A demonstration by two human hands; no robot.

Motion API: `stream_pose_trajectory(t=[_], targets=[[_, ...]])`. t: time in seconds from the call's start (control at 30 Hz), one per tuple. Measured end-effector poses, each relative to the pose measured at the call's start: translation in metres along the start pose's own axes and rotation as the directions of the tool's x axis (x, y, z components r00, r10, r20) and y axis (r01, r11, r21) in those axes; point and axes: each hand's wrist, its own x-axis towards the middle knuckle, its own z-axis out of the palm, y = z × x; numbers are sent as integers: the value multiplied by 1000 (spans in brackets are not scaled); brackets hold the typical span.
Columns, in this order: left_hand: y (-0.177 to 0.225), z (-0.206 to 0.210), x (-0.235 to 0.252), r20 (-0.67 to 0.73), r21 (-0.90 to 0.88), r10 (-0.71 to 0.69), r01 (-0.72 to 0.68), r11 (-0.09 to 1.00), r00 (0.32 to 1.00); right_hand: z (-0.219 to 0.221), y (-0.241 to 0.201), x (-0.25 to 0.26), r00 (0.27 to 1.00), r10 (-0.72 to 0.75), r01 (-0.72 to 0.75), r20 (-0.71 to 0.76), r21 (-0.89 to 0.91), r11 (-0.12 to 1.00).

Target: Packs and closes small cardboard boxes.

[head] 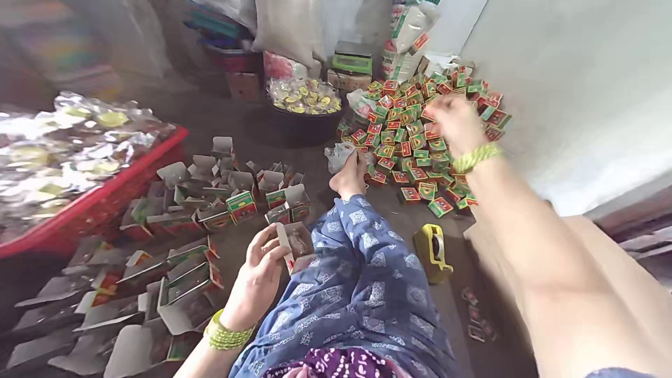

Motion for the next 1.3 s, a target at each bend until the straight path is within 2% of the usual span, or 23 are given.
stream_pose_trajectory(t=[0.07,0.13,0.2,0.3,0.4,0.5,0.57,0.67,0.77,0.83,0.93,1.0,1.1,1.2,1.3], targets=[[11,4,6,-2,-136,37,-37,990,999,-3,151,89,949,-306,313,82,-103,944],[21,13,9,36,-344,10,3,939,999,9,233,107,935,-319,343,157,-160,926],[34,26,9,129,-601,-60,126,790,990,22,277,77,934,-257,314,249,-228,921],[47,50,-4,350,-765,-132,365,530,927,29,335,35,952,-187,251,242,-268,930],[59,78,-19,585,-739,-208,621,263,784,13,387,11,994,-42,66,98,-256,964],[67,100,-31,740,-613,-260,781,121,621,-14,432,-8,985,166,-172,-46,-255,951],[70,105,-36,797,-526,-244,834,169,552,-33,458,-20,953,292,-303,-80,-276,912],[68,99,-47,854,-418,-171,845,335,491,-54,497,-42,890,450,-445,-69,-344,827],[78,101,-41,877,-198,-270,810,552,398,-60,531,-49,824,558,-542,-96,-418,729],[83,105,-38,856,-211,-285,794,570,431,-55,546,-47,795,597,-573,-109,-456,681],[82,114,-35,764,-399,-251,741,540,594,-41,562,-34,763,639,-588,-93,-509,628],[77,124,-35,692,-488,-241,686,540,681,-33,570,-26,770,632,-571,-82,-531,626],[64,139,-41,612,-560,-198,596,576,766,-21,600,-16,821,556,-528,-133,-549,648],[52,140,-52,598,-508,-154,520,687,787,-14,611,-8,800,589,-523,-119,-619,586],[51,134,-51,595,-462,-122,463,757,794,-7,598,-10,796,590,-511,-134,-671,536]])
